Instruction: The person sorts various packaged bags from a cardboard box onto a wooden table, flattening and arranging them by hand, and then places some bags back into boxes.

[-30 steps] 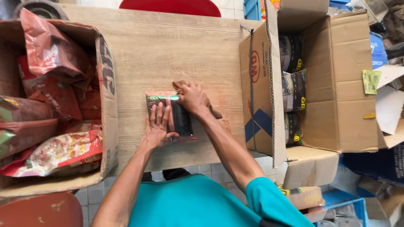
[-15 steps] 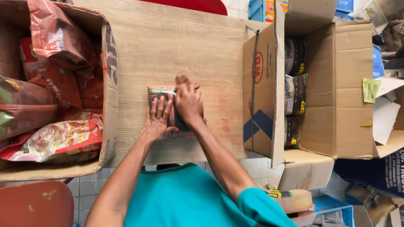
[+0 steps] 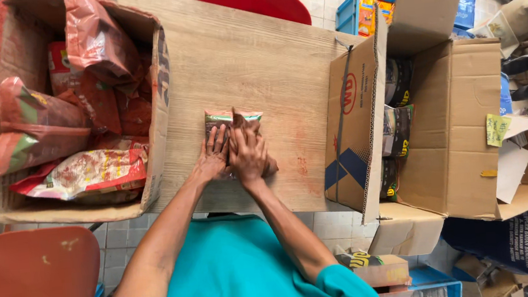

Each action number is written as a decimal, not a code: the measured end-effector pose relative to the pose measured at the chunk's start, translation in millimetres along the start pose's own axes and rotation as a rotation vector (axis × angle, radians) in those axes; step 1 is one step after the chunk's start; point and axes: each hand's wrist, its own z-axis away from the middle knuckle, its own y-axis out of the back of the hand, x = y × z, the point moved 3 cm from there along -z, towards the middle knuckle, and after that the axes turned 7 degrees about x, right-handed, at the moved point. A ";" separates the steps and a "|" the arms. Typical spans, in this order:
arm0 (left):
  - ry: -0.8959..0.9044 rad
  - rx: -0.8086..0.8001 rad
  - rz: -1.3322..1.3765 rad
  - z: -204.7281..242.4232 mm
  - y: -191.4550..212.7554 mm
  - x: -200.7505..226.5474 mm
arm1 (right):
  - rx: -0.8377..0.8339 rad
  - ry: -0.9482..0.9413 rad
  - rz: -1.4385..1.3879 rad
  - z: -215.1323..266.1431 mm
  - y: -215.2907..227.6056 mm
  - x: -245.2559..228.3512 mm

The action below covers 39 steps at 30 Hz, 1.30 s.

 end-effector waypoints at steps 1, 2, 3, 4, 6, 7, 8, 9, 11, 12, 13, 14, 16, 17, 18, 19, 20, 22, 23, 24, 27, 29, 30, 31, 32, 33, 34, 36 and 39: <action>0.008 -0.003 0.005 3.2 -2.0 -1.5 | -0.007 0.006 -0.001 15.2 3.3 4.2; -0.010 -0.018 0.006 2.6 -3.6 -2.3 | 0.031 0.070 0.033 27.0 7.0 8.0; -0.028 -0.033 0.007 2.1 -5.1 -2.9 | 0.070 0.134 0.068 38.9 10.9 12.1; -0.022 -0.032 0.011 1.6 -3.1 -2.3 | 0.068 0.140 0.067 34.1 6.5 14.7; -0.010 -0.059 0.059 4.3 -1.0 -1.5 | -0.025 0.179 0.116 28.5 -4.4 18.1; -0.005 -0.063 0.062 0.2 2.3 -2.9 | -0.031 0.182 0.114 5.4 -9.4 16.5; -0.002 -0.067 0.067 -1.3 3.4 -0.8 | -0.070 0.059 0.030 -14.0 -13.1 20.6; 0.000 -0.072 0.072 -3.1 4.8 1.8 | -0.109 -0.065 -0.053 -33.2 -17.0 25.2; -0.001 -0.060 0.040 -7.1 9.5 1.7 | -0.074 -0.064 -0.022 -38.6 -14.7 20.2; -0.007 -0.070 0.017 -1.5 9.5 4.5 | -0.060 -0.075 0.019 -33.0 -9.5 18.4; -0.013 -0.082 0.014 8.6 5.2 5.1 | -0.066 -0.088 0.020 -7.7 0.4 19.1; -0.024 -0.057 -0.034 6.6 4.2 3.3 | 0.032 0.065 0.054 5.7 7.8 16.4; -0.040 -0.038 -0.084 2.8 4.7 0.2 | 0.127 0.209 0.091 34.0 18.5 20.3; -0.038 -0.031 -0.055 1.0 6.0 -0.9 | 0.135 0.265 0.082 49.0 22.4 25.2; -0.033 -0.029 -0.021 2.5 4.1 0.8 | 0.136 0.323 0.075 68.0 28.1 32.0; -0.037 -0.038 -0.018 9.1 0.3 2.8 | 0.128 0.317 0.078 77.7 29.8 39.1; -0.038 -0.040 -0.023 7.8 0.7 1.4 | 0.096 0.334 0.036 79.4 26.7 44.8; -0.043 -0.043 -0.031 3.4 4.0 -0.5 | 0.065 0.347 -0.005 67.9 17.6 48.9; -0.044 -0.053 -0.011 0.3 5.8 -1.1 | -0.106 0.135 -0.061 54.5 6.0 53.3; -0.044 -0.070 0.014 1.3 5.5 0.4 | -0.282 -0.079 -0.114 47.4 -3.3 58.5; -0.045 -0.059 0.028 6.3 5.5 0.3 | -0.100 -0.166 -0.066 38.4 -7.3 50.1; -0.045 -0.068 0.010 11.1 -0.1 -0.5 | 0.017 0.082 0.051 64.9 12.1 43.7; -0.037 -0.064 0.000 7.6 -2.0 -0.3 | 0.137 0.347 0.172 73.9 20.6 39.3; -0.038 -0.053 -0.002 -0.9 2.7 -2.0 | 0.148 0.350 0.174 73.3 19.4 43.5; -0.035 -0.044 0.027 3.0 2.9 0.1 | 0.147 0.380 0.087 84.9 25.0 46.6; -0.031 -0.035 0.056 7.1 2.9 2.2 | 0.145 0.408 -0.001 96.7 30.8 49.7; -0.028 -0.027 0.051 5.2 4.6 1.4 | 0.153 0.412 -0.005 88.9 26.3 52.3; -0.034 -0.042 0.036 7.1 4.8 4.2 | 0.198 0.427 0.002 80.2 23.4 58.1; -0.029 -0.091 0.012 5.8 4.5 -0.1 | -0.046 0.118 -0.094 43.6 4.9 46.6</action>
